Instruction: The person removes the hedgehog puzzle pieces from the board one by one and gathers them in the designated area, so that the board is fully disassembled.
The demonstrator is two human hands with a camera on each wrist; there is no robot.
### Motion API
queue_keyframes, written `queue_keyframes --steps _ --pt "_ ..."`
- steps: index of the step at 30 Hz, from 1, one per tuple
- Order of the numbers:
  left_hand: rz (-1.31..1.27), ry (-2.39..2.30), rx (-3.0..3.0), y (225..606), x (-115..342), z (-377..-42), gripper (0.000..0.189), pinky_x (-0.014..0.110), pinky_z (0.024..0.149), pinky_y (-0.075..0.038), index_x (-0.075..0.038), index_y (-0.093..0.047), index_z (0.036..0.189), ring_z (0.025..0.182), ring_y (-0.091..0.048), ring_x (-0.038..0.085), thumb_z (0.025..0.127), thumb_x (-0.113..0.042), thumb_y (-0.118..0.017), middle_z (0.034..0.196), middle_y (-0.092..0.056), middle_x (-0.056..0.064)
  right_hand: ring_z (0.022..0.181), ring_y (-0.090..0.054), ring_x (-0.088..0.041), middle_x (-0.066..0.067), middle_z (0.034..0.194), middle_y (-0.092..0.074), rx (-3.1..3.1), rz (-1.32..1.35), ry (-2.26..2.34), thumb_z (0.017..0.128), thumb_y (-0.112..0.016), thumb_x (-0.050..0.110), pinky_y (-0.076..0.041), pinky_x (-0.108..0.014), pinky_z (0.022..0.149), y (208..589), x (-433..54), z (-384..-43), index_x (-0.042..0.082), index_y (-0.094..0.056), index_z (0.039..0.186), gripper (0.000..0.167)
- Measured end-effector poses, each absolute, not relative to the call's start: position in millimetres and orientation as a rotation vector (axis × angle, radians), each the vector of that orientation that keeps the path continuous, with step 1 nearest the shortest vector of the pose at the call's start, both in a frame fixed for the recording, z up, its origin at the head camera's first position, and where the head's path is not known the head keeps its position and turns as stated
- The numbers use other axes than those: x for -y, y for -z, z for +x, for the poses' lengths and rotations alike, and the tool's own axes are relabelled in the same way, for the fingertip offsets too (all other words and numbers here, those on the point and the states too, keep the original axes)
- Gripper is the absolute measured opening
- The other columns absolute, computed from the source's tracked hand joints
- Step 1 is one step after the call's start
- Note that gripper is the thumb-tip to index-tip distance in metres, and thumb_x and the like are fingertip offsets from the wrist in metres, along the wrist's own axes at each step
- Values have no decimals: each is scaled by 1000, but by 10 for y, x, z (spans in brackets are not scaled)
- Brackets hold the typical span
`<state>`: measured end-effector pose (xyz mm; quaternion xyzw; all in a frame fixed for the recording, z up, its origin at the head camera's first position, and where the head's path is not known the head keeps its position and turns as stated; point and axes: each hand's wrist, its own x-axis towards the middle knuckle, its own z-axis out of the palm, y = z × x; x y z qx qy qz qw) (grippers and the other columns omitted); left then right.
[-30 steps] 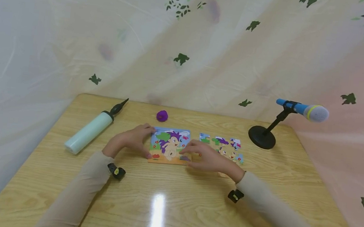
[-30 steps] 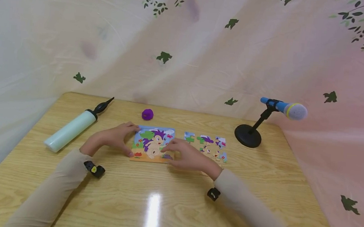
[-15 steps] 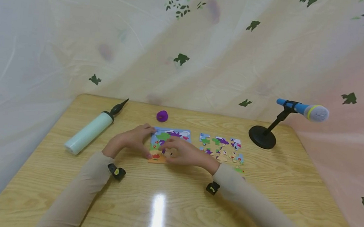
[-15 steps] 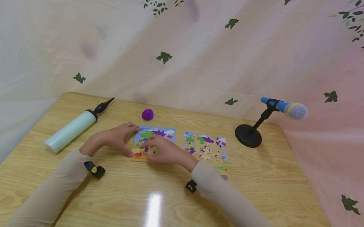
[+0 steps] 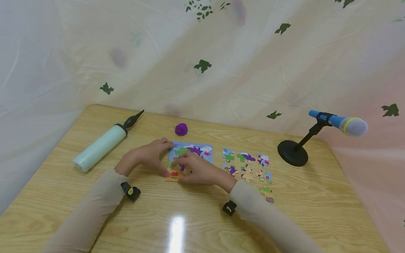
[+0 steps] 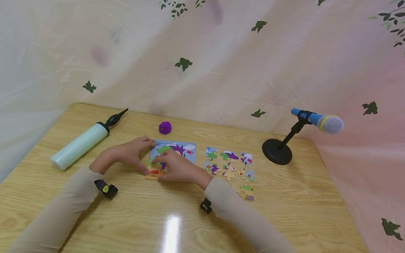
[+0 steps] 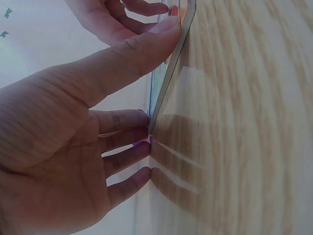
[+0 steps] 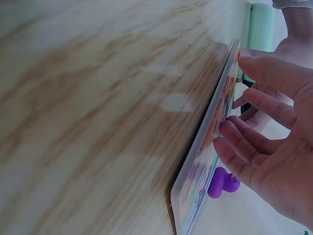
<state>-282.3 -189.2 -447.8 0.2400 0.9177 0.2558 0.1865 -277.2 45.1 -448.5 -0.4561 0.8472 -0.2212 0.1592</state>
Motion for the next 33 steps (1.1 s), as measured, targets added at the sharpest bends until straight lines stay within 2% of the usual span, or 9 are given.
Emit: queue_keyframes --steps 12,33 --pt "685 -725 -2585 4483 1888 -2822 99 59 123 -33 1 -37 154 145 -35 41 78 -35 -89 154 -39 21 118 -56 -22 -11 134 -61 -2442 -1270 635 90 -77 18 -54 -30 95 4482 -429 -2758 8 -65 135 48" --pt "683 -717 -2589 4471 1883 -2827 97 59 122 -34 1 -39 153 144 -37 41 78 -35 -89 153 -40 21 115 -56 -21 -12 131 -60 -2465 -1285 627 87 -80 19 -54 -27 92 4501 -412 -2769 6 -67 133 50"
